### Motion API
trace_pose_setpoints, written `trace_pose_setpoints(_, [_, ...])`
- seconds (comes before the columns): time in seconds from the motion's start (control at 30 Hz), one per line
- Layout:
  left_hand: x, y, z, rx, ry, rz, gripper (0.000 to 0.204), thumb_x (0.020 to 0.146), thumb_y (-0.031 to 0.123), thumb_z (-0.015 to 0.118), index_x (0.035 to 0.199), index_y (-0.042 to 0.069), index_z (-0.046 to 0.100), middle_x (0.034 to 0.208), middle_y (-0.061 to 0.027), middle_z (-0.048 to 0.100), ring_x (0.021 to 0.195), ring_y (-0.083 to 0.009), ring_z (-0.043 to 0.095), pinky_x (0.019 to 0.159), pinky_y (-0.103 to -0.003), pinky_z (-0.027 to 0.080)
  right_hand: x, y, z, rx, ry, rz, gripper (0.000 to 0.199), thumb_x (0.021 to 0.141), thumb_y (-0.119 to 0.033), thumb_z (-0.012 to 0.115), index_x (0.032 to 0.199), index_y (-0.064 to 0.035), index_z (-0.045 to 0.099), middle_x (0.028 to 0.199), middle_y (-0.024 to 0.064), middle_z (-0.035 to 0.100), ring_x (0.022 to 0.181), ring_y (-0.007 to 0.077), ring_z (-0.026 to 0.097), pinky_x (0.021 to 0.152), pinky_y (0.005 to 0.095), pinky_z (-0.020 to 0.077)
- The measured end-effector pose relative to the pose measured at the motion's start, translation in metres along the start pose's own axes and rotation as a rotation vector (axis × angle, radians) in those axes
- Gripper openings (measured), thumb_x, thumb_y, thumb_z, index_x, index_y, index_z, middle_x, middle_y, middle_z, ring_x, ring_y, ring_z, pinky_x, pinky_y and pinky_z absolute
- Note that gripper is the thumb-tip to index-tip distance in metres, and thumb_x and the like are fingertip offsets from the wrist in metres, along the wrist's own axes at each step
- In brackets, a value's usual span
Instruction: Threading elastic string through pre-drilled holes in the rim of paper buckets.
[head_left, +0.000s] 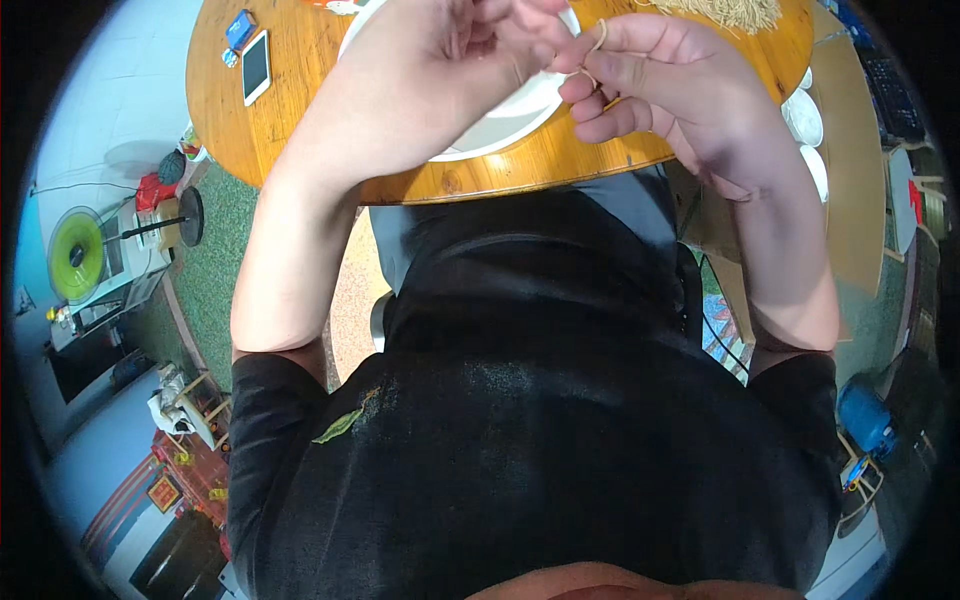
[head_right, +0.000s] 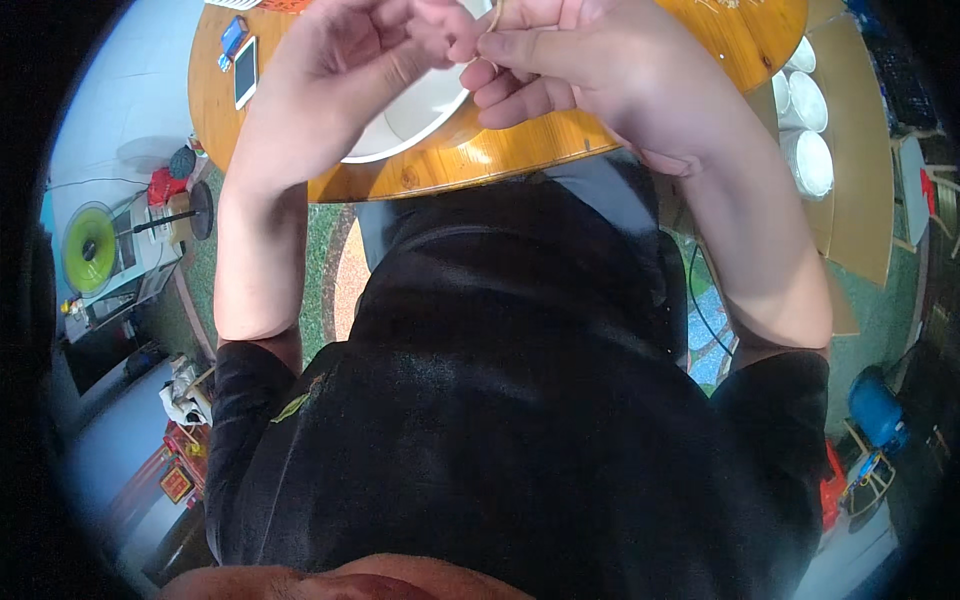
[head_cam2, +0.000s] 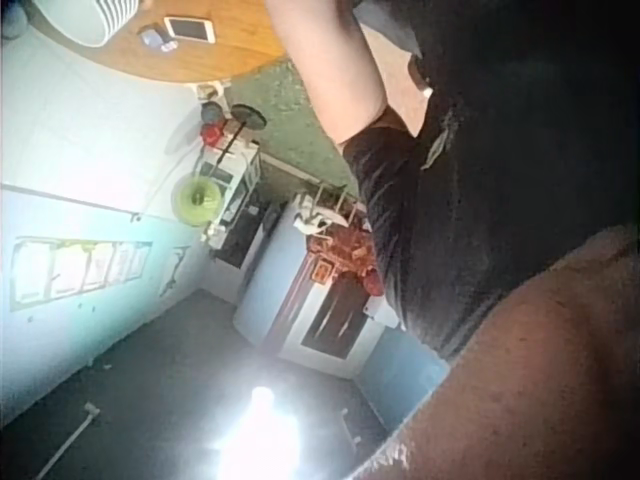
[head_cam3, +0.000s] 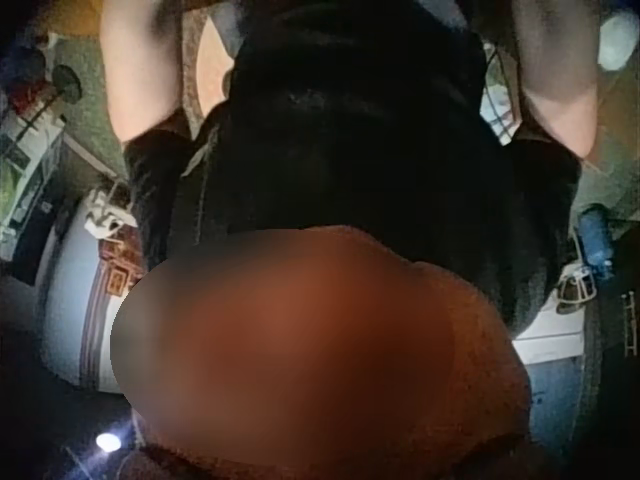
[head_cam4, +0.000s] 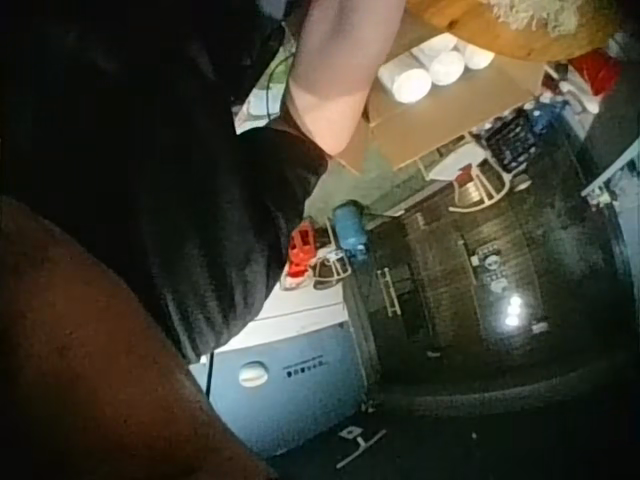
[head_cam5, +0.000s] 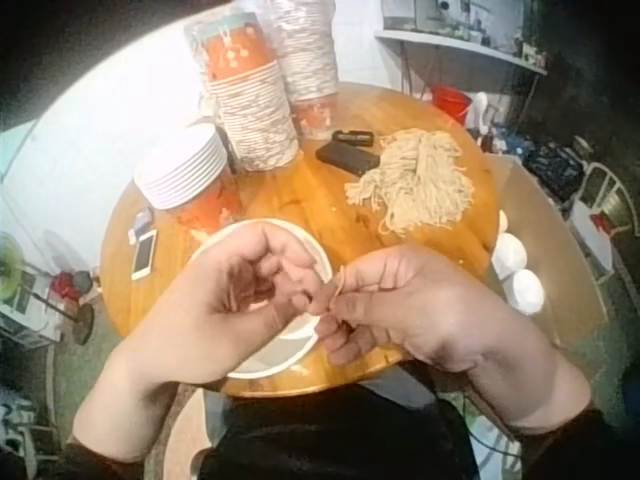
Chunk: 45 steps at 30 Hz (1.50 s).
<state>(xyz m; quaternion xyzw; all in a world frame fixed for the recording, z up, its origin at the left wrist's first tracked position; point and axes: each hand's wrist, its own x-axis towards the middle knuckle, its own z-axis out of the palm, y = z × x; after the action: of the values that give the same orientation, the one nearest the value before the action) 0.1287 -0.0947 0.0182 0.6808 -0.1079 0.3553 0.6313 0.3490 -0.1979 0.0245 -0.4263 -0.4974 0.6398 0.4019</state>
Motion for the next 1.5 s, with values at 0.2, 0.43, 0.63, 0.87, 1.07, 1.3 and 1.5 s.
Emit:
trace_pose_setpoints(0.2, [0.004,0.011,0.004,0.156,-0.105,-0.041,0.038,0.091,-0.013,0.071,0.123,0.003,0.059,0.108,-0.0018,0.068,0.1,-0.01,0.068,0.091,-0.024,0.055,-0.003,0.011,-0.01,0.068,-0.073,-0.101,0.031,0.11,-0.024,0.064,0.127,0.0006,0.071,0.109,0.0087,0.076,0.096,0.0156,0.076,0.087,0.0284,0.0624])
trace_pose_setpoints(0.43, [0.01,0.041,0.043,0.486,0.128,-0.364,0.036,0.088,-0.011,0.077,0.117,0.003,0.061,0.098,-0.0026,0.07,0.091,-0.0111,0.07,0.084,-0.026,0.056,-0.009,0.004,-0.014,-0.008,-0.061,-0.066,0.026,0.108,-0.019,0.065,0.122,0.0006,0.074,0.107,0.009,0.077,0.09,0.0139,0.076,0.086,0.0286,0.0623])
trace_pose_setpoints(0.63, [0.018,0.059,0.066,0.773,0.269,-0.755,0.03,0.089,-0.005,0.079,0.112,0.002,0.062,0.095,-0.0064,0.071,0.088,-0.0138,0.071,0.08,-0.028,0.057,-0.024,-0.004,-0.003,-0.321,0.071,-0.046,0.015,0.101,-0.007,0.072,0.113,-0.001,0.078,0.095,0.0054,0.078,0.083,0.0101,0.074,0.079,0.0235,0.0601])
trace_pose_setpoints(0.87, [0.014,0.054,0.06,0.583,0.281,-0.741,0.028,0.09,-0.006,0.077,0.111,0.002,0.062,0.096,-0.005,0.07,0.089,-0.0122,0.07,0.081,-0.027,0.056,-0.029,0.014,0.001,-0.544,0.288,-0.299,0.015,0.096,0.0,0.076,0.11,0.0009,0.078,0.098,0.0036,0.078,0.081,0.0086,0.073,0.074,0.0213,0.0562])
trace_pose_setpoints(1.07, [0.016,0.056,0.061,0.738,0.236,-0.745,0.025,0.09,-0.006,0.076,0.111,0.002,0.064,0.096,-0.0043,0.069,0.084,-0.0115,0.065,0.079,-0.027,0.055,-0.024,0.022,0.013,-1.137,0.474,-0.748,0.019,0.087,-0.003,0.083,0.106,-0.002,0.079,0.098,0.0087,0.079,0.083,0.018,0.076,0.075,0.0275,0.0595])
trace_pose_setpoints(1.3, [0.017,0.056,0.064,0.723,0.289,-0.714,0.026,0.092,-0.006,0.075,0.114,0.002,0.065,0.098,-0.0047,0.068,0.085,-0.0112,0.066,0.078,-0.027,0.055,-0.002,0.053,0.012,-1.083,0.613,-1.222,0.024,0.079,0.002,0.088,0.101,-0.0025,0.079,0.097,0.0118,0.081,0.084,0.0222,0.078,0.074,0.0309,0.0611])
trace_pose_setpoints(1.5, [0.011,0.051,0.057,0.589,0.365,-0.715,0.026,0.094,-0.01,0.072,0.117,0.0,0.064,0.102,-0.0045,0.07,0.088,-0.01,0.067,0.081,-0.025,0.056,0.011,0.073,0.019,-0.731,0.656,-1.187,0.023,0.08,0.008,0.085,0.101,-0.0001,0.078,0.096,0.013,0.082,0.084,0.0221,0.079,0.077,0.0299,0.0611])
